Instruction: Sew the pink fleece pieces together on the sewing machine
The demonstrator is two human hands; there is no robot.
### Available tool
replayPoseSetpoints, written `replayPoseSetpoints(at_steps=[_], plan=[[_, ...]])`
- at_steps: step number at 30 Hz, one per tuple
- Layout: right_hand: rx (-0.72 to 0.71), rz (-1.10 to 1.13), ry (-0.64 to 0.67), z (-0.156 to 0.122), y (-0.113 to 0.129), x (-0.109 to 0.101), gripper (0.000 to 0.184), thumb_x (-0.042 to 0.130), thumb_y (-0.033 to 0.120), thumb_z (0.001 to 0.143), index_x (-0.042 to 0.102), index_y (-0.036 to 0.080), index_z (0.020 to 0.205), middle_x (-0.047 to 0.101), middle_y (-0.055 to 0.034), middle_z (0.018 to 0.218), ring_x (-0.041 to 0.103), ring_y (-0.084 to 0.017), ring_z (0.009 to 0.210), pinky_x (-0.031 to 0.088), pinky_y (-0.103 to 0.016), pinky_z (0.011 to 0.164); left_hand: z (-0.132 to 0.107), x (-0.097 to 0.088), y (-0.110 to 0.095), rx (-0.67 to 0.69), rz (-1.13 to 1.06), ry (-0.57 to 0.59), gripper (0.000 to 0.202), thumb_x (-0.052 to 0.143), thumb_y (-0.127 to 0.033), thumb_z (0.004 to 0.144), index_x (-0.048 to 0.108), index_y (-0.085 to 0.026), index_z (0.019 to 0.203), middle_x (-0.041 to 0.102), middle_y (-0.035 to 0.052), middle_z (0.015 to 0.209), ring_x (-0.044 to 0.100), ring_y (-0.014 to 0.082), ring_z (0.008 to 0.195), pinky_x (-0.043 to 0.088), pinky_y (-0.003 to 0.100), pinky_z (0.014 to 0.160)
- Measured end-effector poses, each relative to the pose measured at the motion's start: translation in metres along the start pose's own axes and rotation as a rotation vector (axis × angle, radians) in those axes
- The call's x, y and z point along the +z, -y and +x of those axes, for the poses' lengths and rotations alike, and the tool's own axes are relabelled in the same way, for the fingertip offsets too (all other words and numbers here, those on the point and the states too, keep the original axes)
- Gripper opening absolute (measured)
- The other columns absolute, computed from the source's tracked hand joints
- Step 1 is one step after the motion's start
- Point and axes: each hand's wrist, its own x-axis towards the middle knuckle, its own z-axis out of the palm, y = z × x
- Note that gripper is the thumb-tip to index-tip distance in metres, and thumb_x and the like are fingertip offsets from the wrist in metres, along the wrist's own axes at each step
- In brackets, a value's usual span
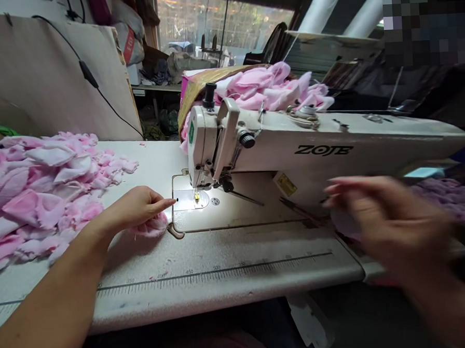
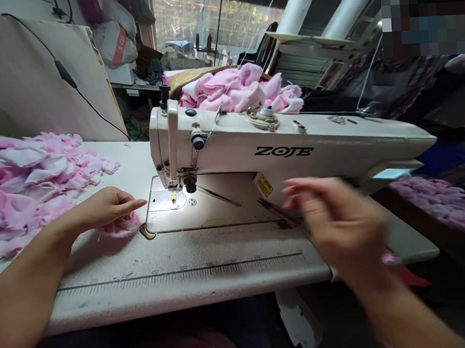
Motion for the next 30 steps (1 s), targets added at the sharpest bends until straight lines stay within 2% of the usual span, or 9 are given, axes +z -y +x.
replayPoseSetpoints(at_steps=[3, 5, 7, 10, 13, 18, 24, 27, 30], plan=[[-0.255, 0.211, 0.421, -0.005, 0.063, 0.051, 0.024, 0.049, 0.019, 0.091, 0.06, 0.025, 0.112, 0.066, -0.0053, 0.104, 0.064, -0.018, 0.09, 0.052, -0.03, 0.074, -0.001, 0.001, 0.0, 0.029, 0.029, 0.01, 0.054, 0.048, -0.068, 0.078, 0.035, -0.02, 0.055, 0.041, -0.0032, 0.044, 0.044, 0.0101, 0.035, 0.031, 0.02, 0.034], [-0.335, 0.189, 0.594, -0.001, 0.089, 0.087, 0.034, 0.044, 0.019, 0.093, 0.052, 0.021, 0.125, 0.061, -0.0089, 0.123, 0.061, -0.021, 0.101, 0.05, -0.033, 0.081, -0.001, 0.001, -0.001, 0.057, 0.079, 0.017, 0.052, 0.046, -0.067, 0.079, 0.04, -0.02, 0.056, 0.047, -0.0021, 0.046, 0.046, 0.0104, 0.037, 0.032, 0.021, 0.037], [-0.371, 0.163, 0.701, 0.007, 0.105, 0.117, 0.045, 0.044, 0.017, 0.092, 0.041, 0.019, 0.136, 0.047, -0.0104, 0.14, 0.06, -0.022, 0.103, 0.049, -0.034, 0.079, -0.003, 0.002, -0.004, 0.114, 0.211, -0.002, 0.051, 0.042, -0.062, 0.083, 0.046, -0.019, 0.056, 0.05, -0.0017, 0.046, 0.046, 0.0098, 0.038, 0.033, 0.021, 0.041], [-0.382, 0.144, 0.8, 0.016, 0.121, 0.144, 0.041, 0.048, 0.019, 0.091, 0.046, 0.023, 0.131, 0.059, -0.0069, 0.124, 0.061, -0.02, 0.091, 0.044, -0.03, 0.066, -0.01, 0.006, -0.01, 0.259, 0.538, -0.121, 0.046, 0.04, -0.047, 0.087, 0.049, -0.018, 0.053, 0.051, -0.0003, 0.048, 0.043, 0.0096, 0.043, 0.029, 0.024, 0.047], [-0.384, 0.116, 0.824, 0.018, 0.126, 0.154, 0.024, 0.044, 0.023, 0.093, 0.059, 0.021, 0.112, 0.066, -0.0055, 0.1, 0.057, -0.018, 0.078, 0.035, -0.029, 0.059, -0.024, 0.017, -0.014, 0.348, 0.692, -0.232, 0.032, 0.044, -0.032, 0.085, 0.049, -0.017, 0.057, 0.053, 0.0024, 0.063, 0.041, 0.0124, 0.054, 0.025, 0.028, 0.052], [-0.355, 0.152, 0.751, 0.011, 0.117, 0.16, 0.018, 0.044, 0.022, 0.093, 0.061, 0.017, 0.088, 0.061, -0.0046, 0.09, 0.051, -0.015, 0.073, 0.033, -0.027, 0.063, -0.043, 0.037, 0.001, 0.49, 0.692, -0.267, 0.017, 0.04, -0.019, 0.089, 0.049, -0.018, 0.075, 0.051, 0.0025, 0.077, 0.045, 0.0154, 0.067, 0.032, 0.028, 0.06], [-0.311, 0.224, 0.777, 0.01, 0.112, 0.162, 0.015, 0.045, 0.017, 0.091, 0.058, 0.017, 0.083, 0.059, -0.0045, 0.086, 0.05, -0.015, 0.076, 0.035, -0.027, 0.067, -0.042, 0.042, 0.026, 0.639, 0.571, -0.311, 0.023, 0.035, -0.028, 0.097, 0.054, -0.018, 0.09, 0.054, 0.0038, 0.088, 0.048, 0.017, 0.081, 0.04, 0.03, 0.071], [-0.297, 0.225, 0.775, 0.009, 0.112, 0.161, 0.014, 0.046, 0.016, 0.091, 0.059, 0.017, 0.085, 0.06, -0.0043, 0.087, 0.052, -0.015, 0.077, 0.037, -0.027, 0.069, -0.038, 0.042, 0.031, 0.686, 0.568, -0.301, 0.024, 0.035, -0.026, 0.098, 0.057, -0.018, 0.097, 0.055, 0.0051, 0.094, 0.048, 0.0174, 0.085, 0.04, 0.031, 0.074], [-0.293, 0.219, 0.766, 0.007, 0.11, 0.158, 0.014, 0.046, 0.018, 0.092, 0.061, 0.018, 0.091, 0.061, -0.0042, 0.092, 0.055, -0.016, 0.083, 0.04, -0.028, 0.074, -0.034, 0.045, 0.034, 0.7, 0.59, -0.301, 0.02, 0.039, -0.02, 0.094, 0.059, -0.018, 0.093, 0.056, 0.0049, 0.091, 0.047, 0.0182, 0.084, 0.04, 0.033, 0.075]])
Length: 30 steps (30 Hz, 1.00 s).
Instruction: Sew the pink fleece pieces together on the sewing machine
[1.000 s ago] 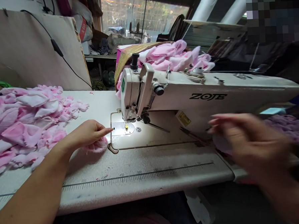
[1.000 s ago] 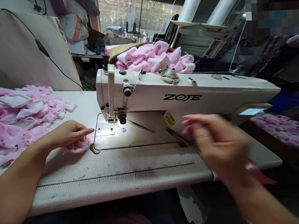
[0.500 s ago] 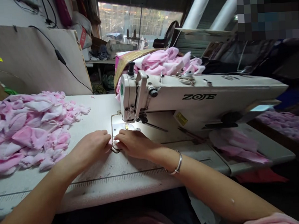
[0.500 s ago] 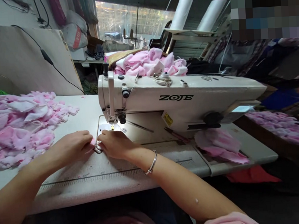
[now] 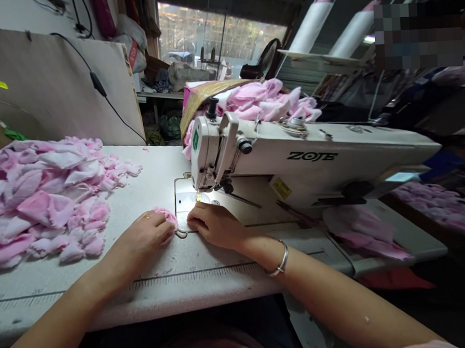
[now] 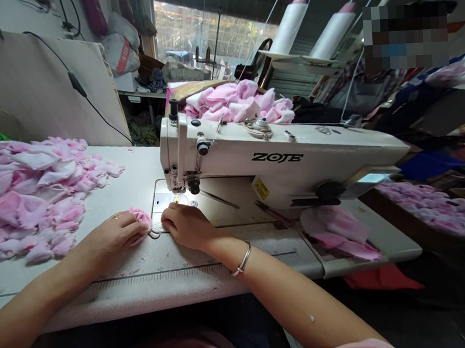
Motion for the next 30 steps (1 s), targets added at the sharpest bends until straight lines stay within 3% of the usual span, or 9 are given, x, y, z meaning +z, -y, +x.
replayPoseSetpoints(at_steps=[4, 7, 12, 16, 19, 24, 30], plan=[[0.029, -0.023, -0.022, -0.01, -0.002, -0.013, 0.018, 0.048, 0.018, 0.091, 0.061, 0.02, 0.104, 0.064, -0.0054, 0.106, 0.059, -0.018, 0.094, 0.043, -0.029, 0.08, 0.0, 0.005, 0.001, 0.02, 0.014, -0.012, 0.019, 0.041, -0.012, 0.089, 0.059, -0.018, 0.092, 0.055, 0.0055, 0.092, 0.047, 0.0191, 0.082, 0.042, 0.035, 0.076], [-0.009, -0.032, -0.106, -0.022, 0.001, -0.037, 0.021, 0.046, 0.02, 0.094, 0.06, 0.02, 0.11, 0.066, -0.0053, 0.109, 0.061, -0.018, 0.098, 0.045, -0.03, 0.083, 0.001, 0.006, 0.0, 0.019, -0.014, -0.012, 0.02, 0.04, -0.013, 0.09, 0.058, -0.019, 0.097, 0.056, 0.0065, 0.098, 0.049, 0.02, 0.088, 0.043, 0.035, 0.081], [-0.071, -0.083, -0.363, -0.044, 0.013, -0.103, 0.019, 0.047, 0.021, 0.094, 0.063, 0.022, 0.105, 0.069, -0.0047, 0.095, 0.064, -0.017, 0.086, 0.049, -0.03, 0.077, 0.003, 0.006, -0.006, -0.028, 0.034, -0.004, 0.029, 0.039, -0.005, 0.085, 0.056, -0.02, 0.102, 0.057, 0.0065, 0.101, 0.051, 0.0216, 0.093, 0.043, 0.037, 0.087], [0.099, -0.061, -0.631, -0.05, 0.011, -0.158, 0.017, 0.054, 0.028, 0.091, 0.067, 0.023, 0.099, 0.069, -0.0027, 0.082, 0.064, -0.015, 0.071, 0.052, -0.028, 0.067, 0.007, 0.0, -0.015, -0.046, 0.034, -0.057, 0.037, 0.038, 0.001, 0.077, 0.06, -0.021, 0.097, 0.061, 0.007, 0.1, 0.055, 0.0213, 0.09, 0.045, 0.036, 0.086], [0.255, 0.03, -0.743, -0.042, -0.004, -0.195, 0.023, 0.055, 0.037, 0.089, 0.069, 0.019, 0.093, 0.069, -0.0039, 0.081, 0.062, -0.014, 0.062, 0.051, -0.025, 0.055, 0.008, -0.004, -0.021, -0.059, 0.014, -0.085, 0.04, 0.041, 0.002, 0.068, 0.063, -0.023, 0.092, 0.065, 0.0073, 0.101, 0.059, 0.0223, 0.091, 0.046, 0.035, 0.087], [0.497, 0.225, -0.632, -0.008, -0.027, -0.237, 0.024, 0.057, 0.032, 0.088, 0.069, 0.012, 0.088, 0.069, -0.0085, 0.083, 0.057, -0.008, 0.052, 0.041, -0.017, 0.039, 0.01, -0.001, -0.026, -0.087, 0.036, -0.051, 0.032, 0.047, -0.005, 0.063, 0.064, -0.02, 0.086, 0.065, 0.0116, 0.099, 0.06, 0.027, 0.089, 0.047, 0.044, 0.089], [0.509, 0.431, -0.443, 0.038, -0.024, -0.236, 0.02, 0.053, 0.023, 0.09, 0.068, 0.011, 0.089, 0.064, -0.0062, 0.068, 0.057, -0.009, 0.05, 0.043, -0.019, 0.04, 0.016, -0.003, -0.027, -0.097, 0.009, 0.02, 0.033, 0.039, 0.001, 0.073, 0.062, -0.018, 0.087, 0.062, 0.0108, 0.098, 0.058, 0.0242, 0.091, 0.045, 0.041, 0.089]])
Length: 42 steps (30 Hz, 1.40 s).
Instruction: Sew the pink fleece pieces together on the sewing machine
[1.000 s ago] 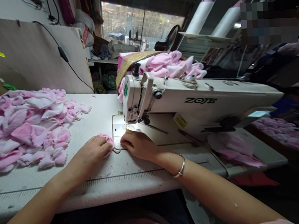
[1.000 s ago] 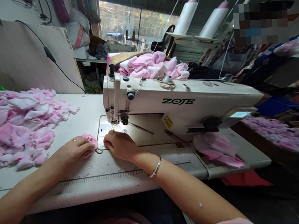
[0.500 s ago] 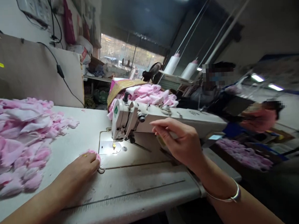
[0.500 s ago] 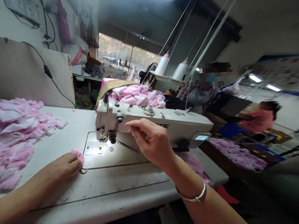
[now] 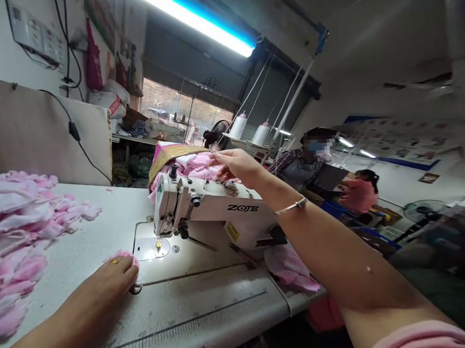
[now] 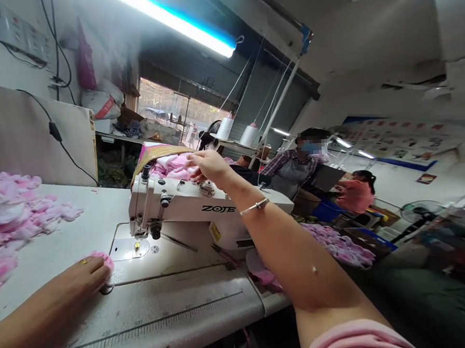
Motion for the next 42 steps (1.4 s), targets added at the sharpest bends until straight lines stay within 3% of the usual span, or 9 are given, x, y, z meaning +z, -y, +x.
replayPoseSetpoints(at_steps=[3, 6, 8, 11, 15, 20, 29, 34, 42], plan=[[-0.028, 0.132, 0.09, 0.006, 0.006, 0.017, 0.018, 0.05, 0.017, 0.091, 0.066, 0.011, 0.086, 0.052, 0.0023, 0.053, 0.046, -0.006, 0.042, 0.038, -0.017, 0.037, 0.001, -0.004, 0.0, 0.028, 0.009, 0.037, 0.032, 0.036, 0.001, 0.078, 0.059, -0.017, 0.088, 0.06, 0.0108, 0.099, 0.055, 0.023, 0.091, 0.044, 0.039, 0.087], [-0.103, 0.205, 0.011, 0.01, 0.011, 0.028, 0.017, 0.05, 0.011, 0.088, 0.062, 0.011, 0.076, 0.031, 0.0113, 0.043, 0.029, -0.002, 0.035, 0.025, -0.015, 0.035, 0.002, -0.008, 0.0, 0.038, 0.068, 0.055, 0.032, 0.033, 0.003, 0.08, 0.057, -0.015, 0.09, 0.058, 0.0106, 0.099, 0.052, 0.0217, 0.088, 0.043, 0.035, 0.082], [-0.137, 0.213, -0.084, 0.014, 0.015, 0.029, 0.021, 0.043, 0.01, 0.089, 0.061, 0.005, 0.079, 0.03, 0.013, 0.045, 0.027, 0.002, 0.036, 0.024, -0.016, 0.041, 0.005, -0.008, 0.001, 0.042, 0.103, 0.07, 0.031, 0.033, 0.005, 0.08, 0.056, -0.015, 0.09, 0.057, 0.0098, 0.098, 0.052, 0.0203, 0.085, 0.044, 0.033, 0.079], [-0.154, 0.259, -0.241, 0.025, 0.02, 0.021, 0.044, 0.017, 0.013, 0.092, 0.058, -0.001, 0.084, 0.03, 0.0133, 0.05, 0.028, 0.005, 0.039, 0.023, -0.02, 0.047, 0.014, -0.001, 0.006, 0.077, 0.152, 0.055, 0.028, 0.036, 0.004, 0.081, 0.055, -0.015, 0.087, 0.057, 0.0083, 0.096, 0.052, 0.0198, 0.086, 0.044, 0.033, 0.082], [-0.192, 0.32, -0.481, 0.04, 0.022, 0.003, 0.022, 0.041, 0.011, 0.094, 0.055, 0.011, 0.078, 0.026, 0.0144, 0.044, 0.02, -0.001, 0.037, 0.024, -0.016, 0.041, 0.031, 0.014, 0.015, 0.107, 0.183, 0.028, 0.026, 0.036, 0.002, 0.082, 0.057, -0.012, 0.089, 0.057, 0.011, 0.094, 0.051, 0.0237, 0.089, 0.043, 0.04, 0.085], [-0.219, 0.29, -0.601, 0.047, 0.026, -0.017, 0.025, 0.04, 0.009, 0.095, 0.056, 0.014, 0.077, 0.03, 0.0119, 0.046, 0.023, -0.003, 0.037, 0.027, -0.017, 0.038, 0.051, 0.024, 0.021, 0.17, 0.177, 0.008, 0.017, 0.042, -0.006, 0.083, 0.057, -0.011, 0.086, 0.055, 0.0122, 0.092, 0.049, 0.0252, 0.084, 0.043, 0.041, 0.079], [-0.25, 0.21, -0.638, 0.045, 0.023, -0.025, 0.024, 0.042, 0.014, 0.095, 0.065, 0.008, 0.097, 0.031, 0.0103, 0.05, 0.026, -0.001, 0.039, 0.03, -0.017, 0.044, 0.044, 0.014, 0.029, 0.254, 0.037, 0.039, 0.028, 0.032, -0.018, 0.096, 0.052, -0.017, 0.116, 0.053, 0.0066, 0.096, 0.046, 0.0176, 0.08, 0.04, 0.031, 0.072], [-0.226, 0.148, -0.647, 0.047, 0.021, -0.026, 0.028, 0.042, 0.017, 0.094, 0.066, 0.006, 0.104, 0.033, 0.0093, 0.053, 0.031, 0.0, 0.042, 0.032, -0.018, 0.049, 0.046, 0.01, 0.025, 0.247, -0.01, 0.065, 0.031, 0.031, -0.019, 0.096, 0.052, -0.019, 0.119, 0.053, 0.0062, 0.095, 0.046, 0.0179, 0.08, 0.039, 0.031, 0.073], [-0.257, 0.126, -0.647, 0.056, 0.025, -0.035, 0.03, 0.039, 0.013, 0.094, 0.065, 0.006, 0.107, 0.026, 0.0083, 0.057, 0.025, -0.001, 0.047, 0.033, -0.017, 0.052, 0.057, 0.021, 0.029, 0.23, -0.021, 0.053, 0.034, 0.029, -0.026, 0.098, 0.052, -0.018, 0.122, 0.051, 0.0073, 0.095, 0.046, 0.019, 0.082, 0.041, 0.033, 0.075]])
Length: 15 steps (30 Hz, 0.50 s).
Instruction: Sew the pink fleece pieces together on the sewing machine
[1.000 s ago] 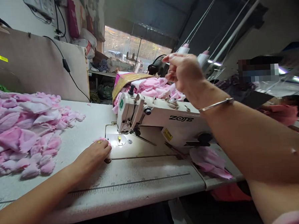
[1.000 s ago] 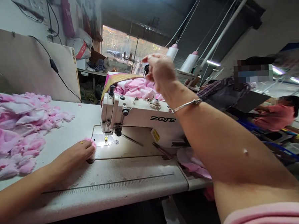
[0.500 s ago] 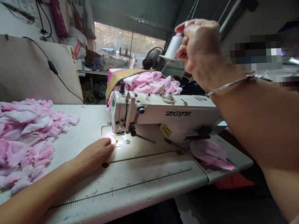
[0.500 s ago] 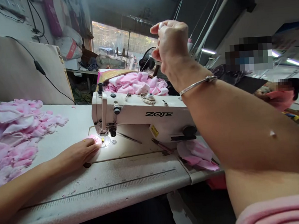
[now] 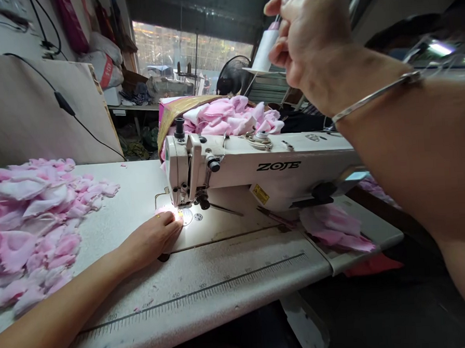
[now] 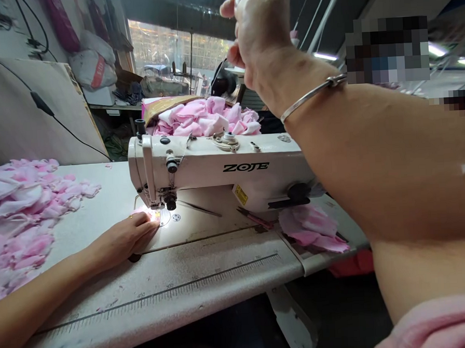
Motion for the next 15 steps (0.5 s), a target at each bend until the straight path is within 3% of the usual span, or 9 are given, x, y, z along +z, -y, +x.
replayPoseSetpoints(at_steps=[5, 8, 15], plan=[[-0.033, -0.059, 0.03, -0.003, -0.006, -0.004, 0.029, 0.04, 0.016, 0.095, 0.065, 0.008, 0.104, 0.03, 0.0075, 0.059, 0.029, -0.001, 0.046, 0.048, -0.026, 0.063, 0.001, 0.0, 0.0, 0.001, -0.013, -0.019, 0.038, 0.025, -0.03, 0.1, 0.054, -0.018, 0.119, 0.052, 0.008, 0.095, 0.047, 0.0184, 0.083, 0.042, 0.033, 0.076], [-0.035, -0.068, 0.067, -0.007, -0.011, -0.013, 0.029, 0.038, 0.015, 0.096, 0.064, 0.007, 0.105, 0.03, 0.0081, 0.059, 0.028, -0.001, 0.046, 0.052, -0.03, 0.068, 0.001, 0.0, 0.0, 0.007, -0.022, -0.04, 0.038, 0.025, -0.031, 0.1, 0.056, -0.017, 0.117, 0.051, 0.0074, 0.092, 0.047, 0.0175, 0.079, 0.041, 0.032, 0.073], [-0.088, -0.365, 0.173, -0.019, -0.026, -0.047, 0.025, 0.048, 0.022, 0.095, 0.067, 0.006, 0.1, 0.056, -0.0029, 0.073, 0.051, -0.004, 0.056, 0.053, -0.029, 0.061, 0.003, 0.002, 0.002, 0.029, -0.021, -0.071, 0.038, 0.025, -0.032, 0.1, 0.056, -0.017, 0.116, 0.051, 0.0066, 0.093, 0.046, 0.0163, 0.077, 0.041, 0.03, 0.07]])
